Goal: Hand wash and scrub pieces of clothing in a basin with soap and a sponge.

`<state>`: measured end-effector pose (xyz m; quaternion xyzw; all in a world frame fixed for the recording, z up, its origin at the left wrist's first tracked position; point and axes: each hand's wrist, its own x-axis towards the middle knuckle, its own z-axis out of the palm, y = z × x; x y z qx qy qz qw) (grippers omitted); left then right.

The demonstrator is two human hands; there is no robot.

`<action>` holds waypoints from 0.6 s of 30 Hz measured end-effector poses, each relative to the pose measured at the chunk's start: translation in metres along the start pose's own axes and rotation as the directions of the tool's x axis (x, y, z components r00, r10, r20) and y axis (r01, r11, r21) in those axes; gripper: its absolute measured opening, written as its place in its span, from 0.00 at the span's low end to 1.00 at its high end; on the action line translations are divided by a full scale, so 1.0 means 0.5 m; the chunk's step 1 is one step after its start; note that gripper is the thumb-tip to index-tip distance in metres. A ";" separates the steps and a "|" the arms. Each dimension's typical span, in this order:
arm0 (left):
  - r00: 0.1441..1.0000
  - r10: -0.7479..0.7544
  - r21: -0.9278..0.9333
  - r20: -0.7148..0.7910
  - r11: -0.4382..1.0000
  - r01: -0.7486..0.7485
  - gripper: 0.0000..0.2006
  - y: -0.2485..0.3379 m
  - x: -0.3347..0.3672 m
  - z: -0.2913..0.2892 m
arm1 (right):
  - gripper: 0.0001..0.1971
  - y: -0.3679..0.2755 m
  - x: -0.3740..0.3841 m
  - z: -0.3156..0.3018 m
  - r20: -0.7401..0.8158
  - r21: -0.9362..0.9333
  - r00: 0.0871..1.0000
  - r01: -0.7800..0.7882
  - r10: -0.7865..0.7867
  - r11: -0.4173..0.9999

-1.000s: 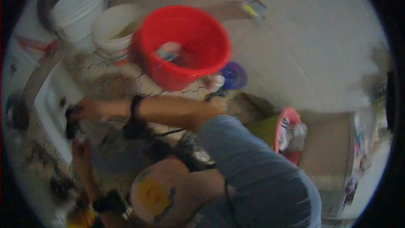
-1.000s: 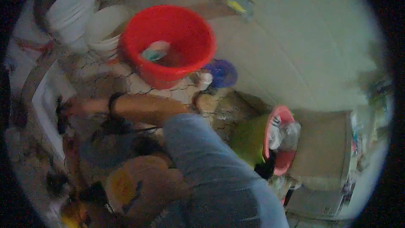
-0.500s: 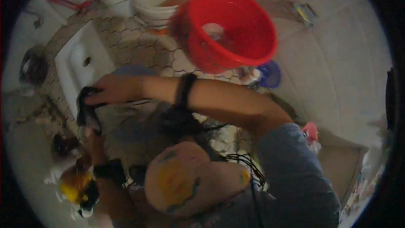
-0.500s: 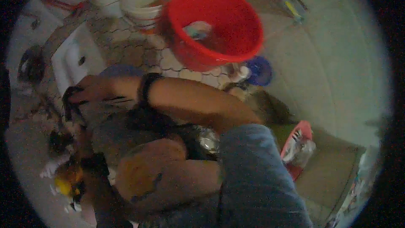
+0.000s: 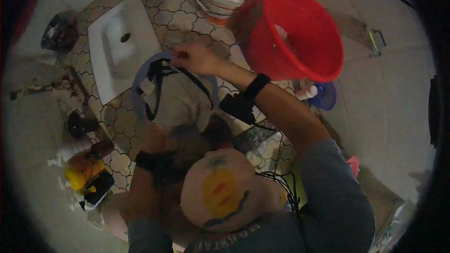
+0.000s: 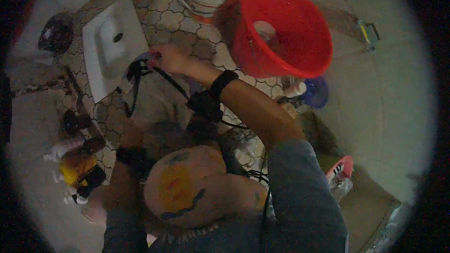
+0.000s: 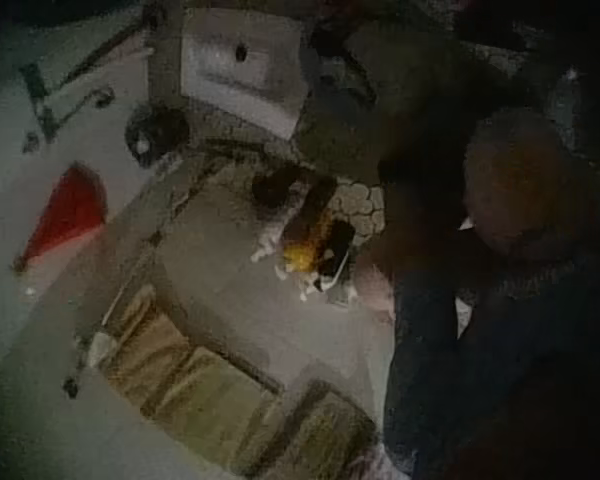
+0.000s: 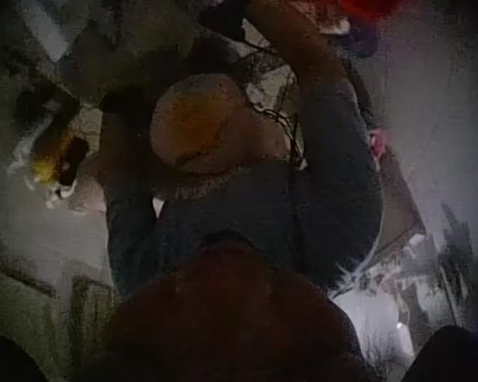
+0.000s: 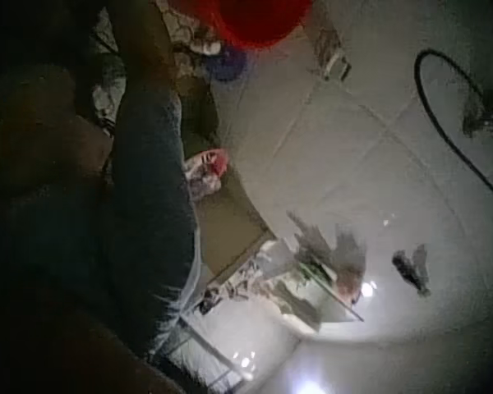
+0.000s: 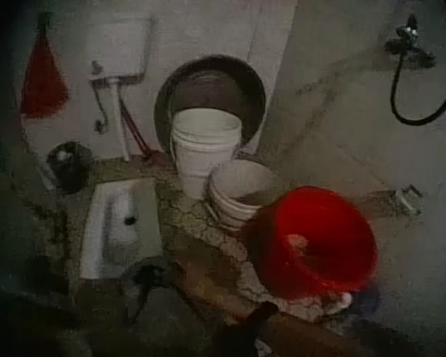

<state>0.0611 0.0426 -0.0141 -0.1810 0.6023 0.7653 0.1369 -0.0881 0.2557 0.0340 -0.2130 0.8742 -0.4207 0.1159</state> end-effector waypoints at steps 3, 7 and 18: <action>0.999 -0.033 -0.043 -0.012 0.999 0.032 0.22 -0.030 0.001 -0.004 | 0.14 0.081 -0.099 -0.077 0.089 0.242 0.992 -0.110 0.091 0.964; 0.998 -0.038 -0.053 -0.043 0.998 0.035 0.23 -0.044 0.004 -0.022 | 0.14 0.220 -0.315 -0.137 0.019 -0.014 0.947 -0.320 0.320 0.947; 0.997 0.050 -0.090 -0.053 0.994 -0.054 0.23 -0.016 0.015 -0.003 | 0.36 0.403 -0.551 0.042 -0.084 -0.615 0.875 -0.422 0.477 0.666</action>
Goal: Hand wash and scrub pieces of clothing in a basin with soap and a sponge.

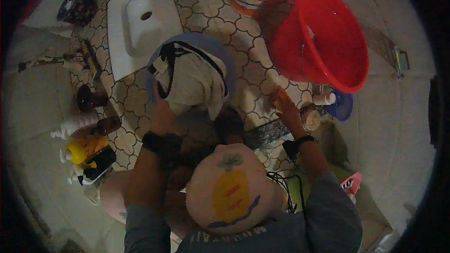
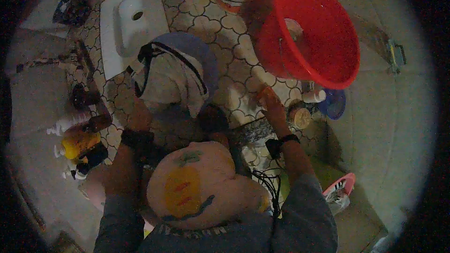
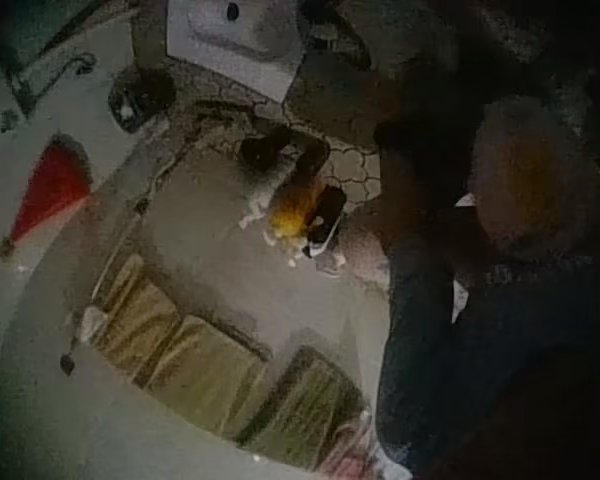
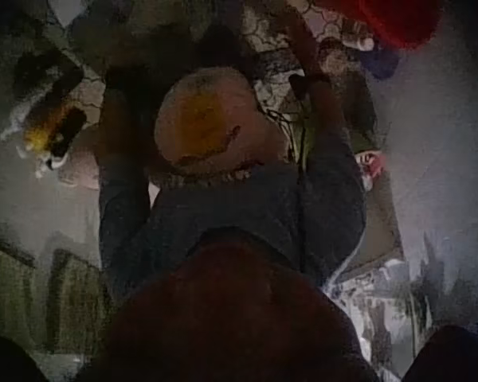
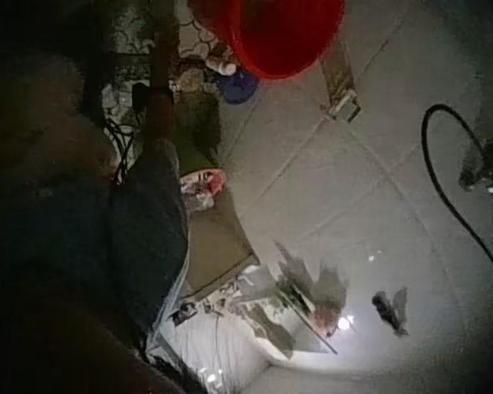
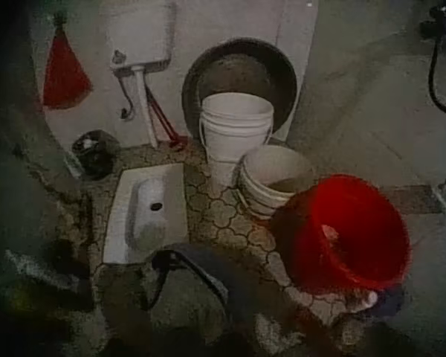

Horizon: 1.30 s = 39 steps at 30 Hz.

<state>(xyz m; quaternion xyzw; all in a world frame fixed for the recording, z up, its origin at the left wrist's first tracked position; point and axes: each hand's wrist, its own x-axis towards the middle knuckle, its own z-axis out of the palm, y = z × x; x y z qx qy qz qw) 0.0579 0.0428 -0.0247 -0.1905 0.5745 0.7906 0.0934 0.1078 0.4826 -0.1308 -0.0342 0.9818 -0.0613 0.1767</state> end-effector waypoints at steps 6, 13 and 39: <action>0.999 0.028 -0.052 0.027 0.998 -0.026 0.24 0.003 0.027 0.029 | 0.36 -0.001 0.024 0.023 -0.074 -0.061 0.997 -0.009 0.005 0.998; 0.990 0.084 -0.089 0.115 0.993 -0.074 0.24 0.018 0.049 0.071 | 0.32 0.068 0.037 0.054 0.080 -0.091 0.983 -0.155 0.163 0.984; 0.974 -0.078 -0.444 0.214 0.880 0.168 0.26 0.053 0.032 0.099 | 0.24 -0.606 0.292 -0.368 -0.432 0.099 0.812 0.476 -0.393 0.874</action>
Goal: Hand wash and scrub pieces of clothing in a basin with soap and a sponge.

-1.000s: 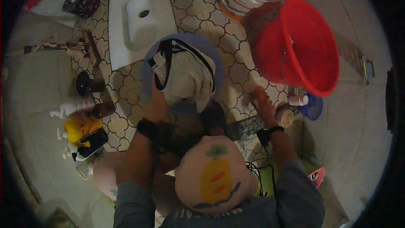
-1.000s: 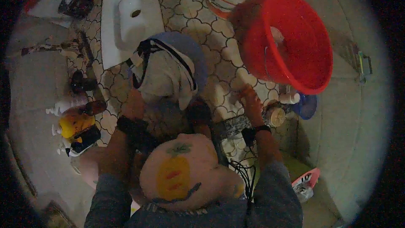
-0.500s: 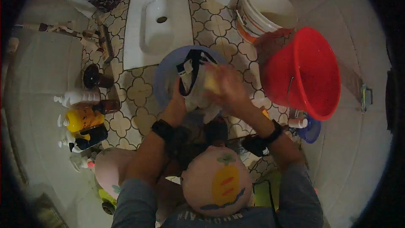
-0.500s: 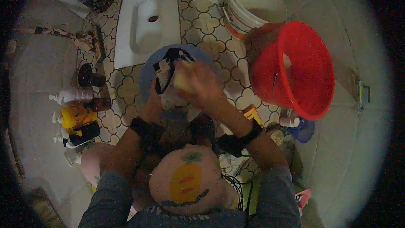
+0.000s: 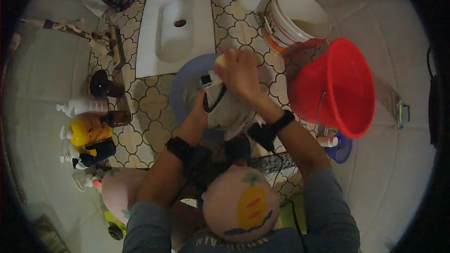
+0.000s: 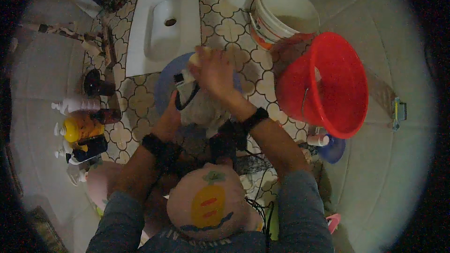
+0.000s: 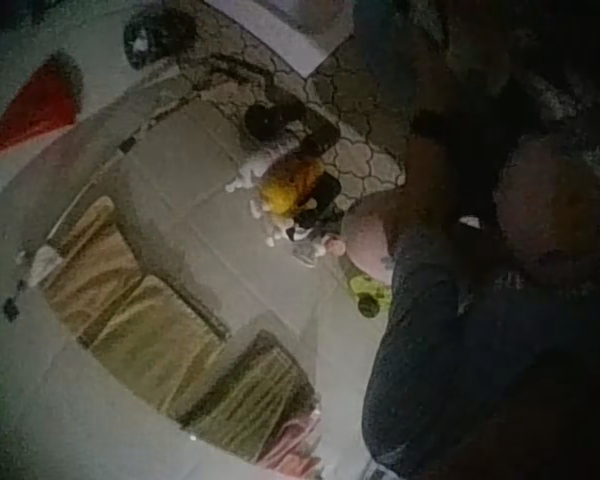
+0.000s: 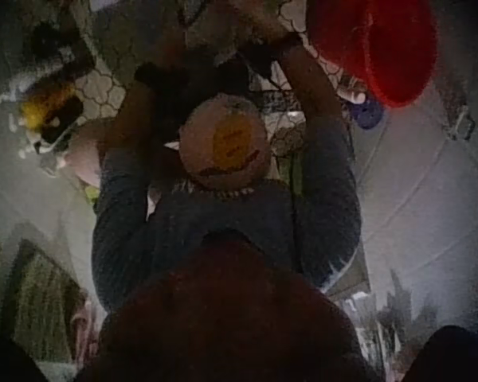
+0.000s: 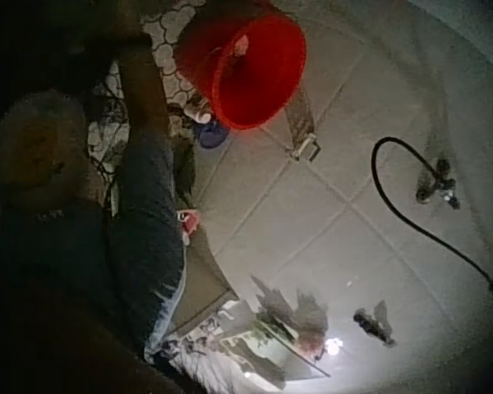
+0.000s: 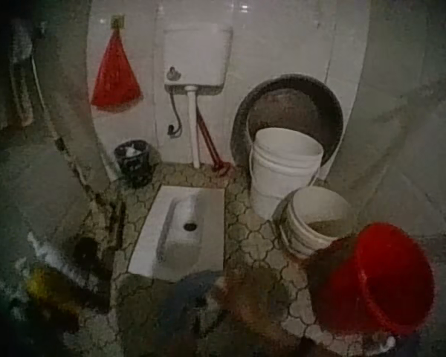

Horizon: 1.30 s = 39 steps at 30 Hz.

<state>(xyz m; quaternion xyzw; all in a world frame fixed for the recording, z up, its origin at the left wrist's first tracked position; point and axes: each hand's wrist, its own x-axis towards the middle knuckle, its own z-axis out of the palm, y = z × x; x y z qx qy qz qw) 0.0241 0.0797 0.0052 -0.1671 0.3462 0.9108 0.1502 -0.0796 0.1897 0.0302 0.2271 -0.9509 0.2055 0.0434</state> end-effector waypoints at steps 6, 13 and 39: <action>0.999 0.002 0.128 0.038 0.992 -0.007 0.26 0.012 -0.014 -0.016 | 0.21 -0.087 -0.087 -0.039 0.033 -0.100 0.893 0.450 -0.449 0.887; 0.995 -0.024 0.026 0.098 0.999 0.022 0.25 0.001 0.022 0.013 | 0.17 0.130 0.030 0.033 -0.143 -0.124 0.977 0.139 -0.156 0.983; 0.978 0.168 0.909 -0.127 0.414 0.047 0.26 0.092 0.055 0.018 | 0.23 0.139 -0.041 -0.005 0.577 0.817 0.809 -0.573 0.114 -0.068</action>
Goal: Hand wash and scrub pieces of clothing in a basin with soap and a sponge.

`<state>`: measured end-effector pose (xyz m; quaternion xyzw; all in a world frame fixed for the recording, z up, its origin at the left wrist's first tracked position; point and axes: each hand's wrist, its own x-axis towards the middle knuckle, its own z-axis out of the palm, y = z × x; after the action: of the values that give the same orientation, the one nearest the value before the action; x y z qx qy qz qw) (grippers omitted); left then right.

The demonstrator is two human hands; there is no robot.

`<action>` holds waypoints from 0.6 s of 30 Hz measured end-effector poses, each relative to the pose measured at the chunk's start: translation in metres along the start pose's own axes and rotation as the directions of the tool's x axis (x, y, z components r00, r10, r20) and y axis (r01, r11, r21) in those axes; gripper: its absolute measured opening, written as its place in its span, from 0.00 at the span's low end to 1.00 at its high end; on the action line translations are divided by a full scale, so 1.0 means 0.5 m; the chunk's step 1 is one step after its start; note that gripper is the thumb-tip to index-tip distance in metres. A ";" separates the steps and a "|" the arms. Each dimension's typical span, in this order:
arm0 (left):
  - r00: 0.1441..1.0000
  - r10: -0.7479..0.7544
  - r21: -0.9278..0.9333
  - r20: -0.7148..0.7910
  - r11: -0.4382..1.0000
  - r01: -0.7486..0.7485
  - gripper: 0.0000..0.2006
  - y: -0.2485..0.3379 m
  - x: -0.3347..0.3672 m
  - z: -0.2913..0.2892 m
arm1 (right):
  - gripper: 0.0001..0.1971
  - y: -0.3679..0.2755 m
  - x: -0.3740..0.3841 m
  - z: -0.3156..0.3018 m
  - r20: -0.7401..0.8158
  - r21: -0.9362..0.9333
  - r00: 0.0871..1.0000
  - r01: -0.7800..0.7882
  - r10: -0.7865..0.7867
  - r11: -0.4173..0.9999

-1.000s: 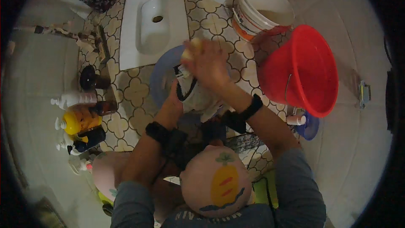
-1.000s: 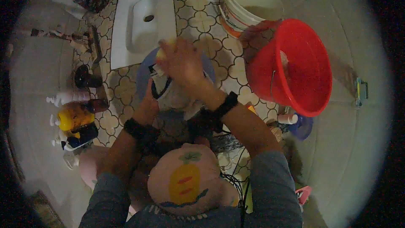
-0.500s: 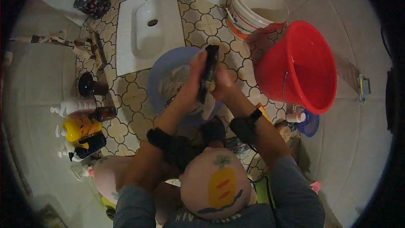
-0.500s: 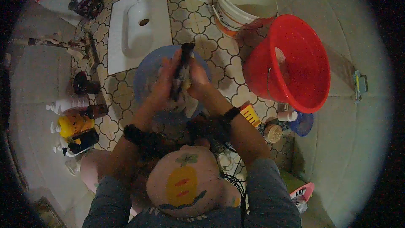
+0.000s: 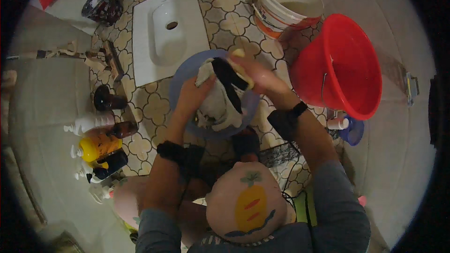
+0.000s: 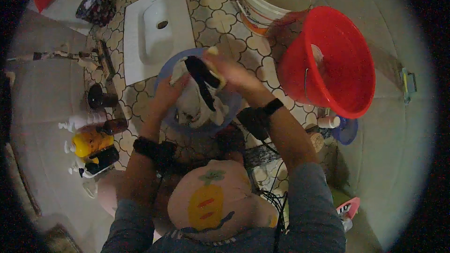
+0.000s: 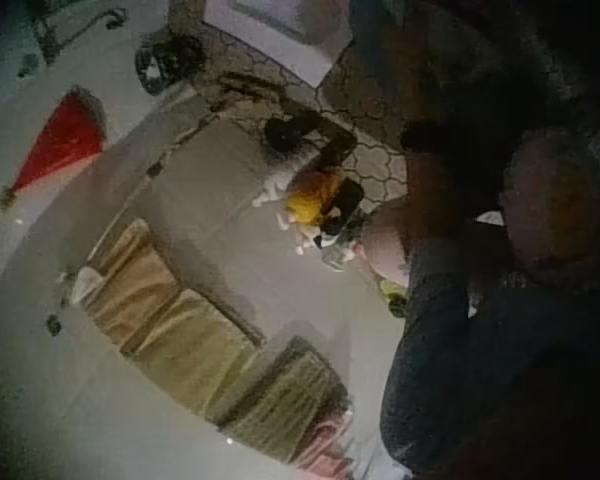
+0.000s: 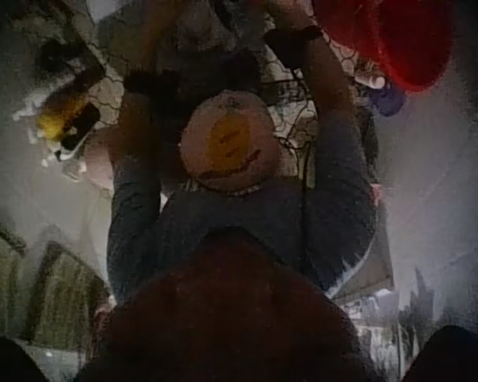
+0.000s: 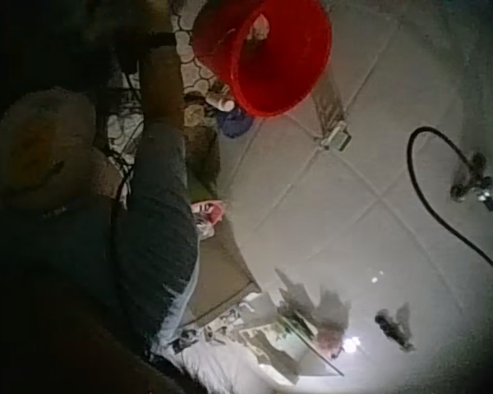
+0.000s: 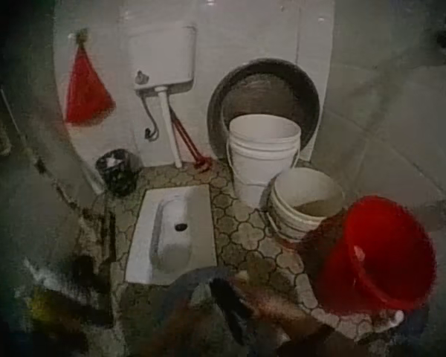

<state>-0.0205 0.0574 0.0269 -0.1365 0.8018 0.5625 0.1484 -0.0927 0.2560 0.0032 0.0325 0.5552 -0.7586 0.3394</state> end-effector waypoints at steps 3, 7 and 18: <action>0.973 -0.152 -0.175 -0.176 0.977 0.121 0.25 0.058 -0.033 0.009 | 0.22 -0.077 -0.027 0.060 -0.295 -0.327 0.929 0.121 -0.223 0.937; 0.986 0.056 -0.051 -0.157 0.997 -0.064 0.24 0.132 -0.050 0.023 | 0.19 -0.113 -0.070 0.152 0.155 -0.909 0.522 0.408 -0.839 0.086; 0.965 0.155 -0.742 -0.210 0.617 -0.261 0.27 0.244 -0.126 0.029 | 0.17 -0.092 -0.077 0.197 -0.149 -0.538 0.688 0.546 -0.711 0.641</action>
<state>-0.0084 0.1144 0.1522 -0.1273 0.5070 0.8516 -0.0400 -0.0565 0.1962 0.0950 -0.1127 0.7413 -0.6592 -0.0570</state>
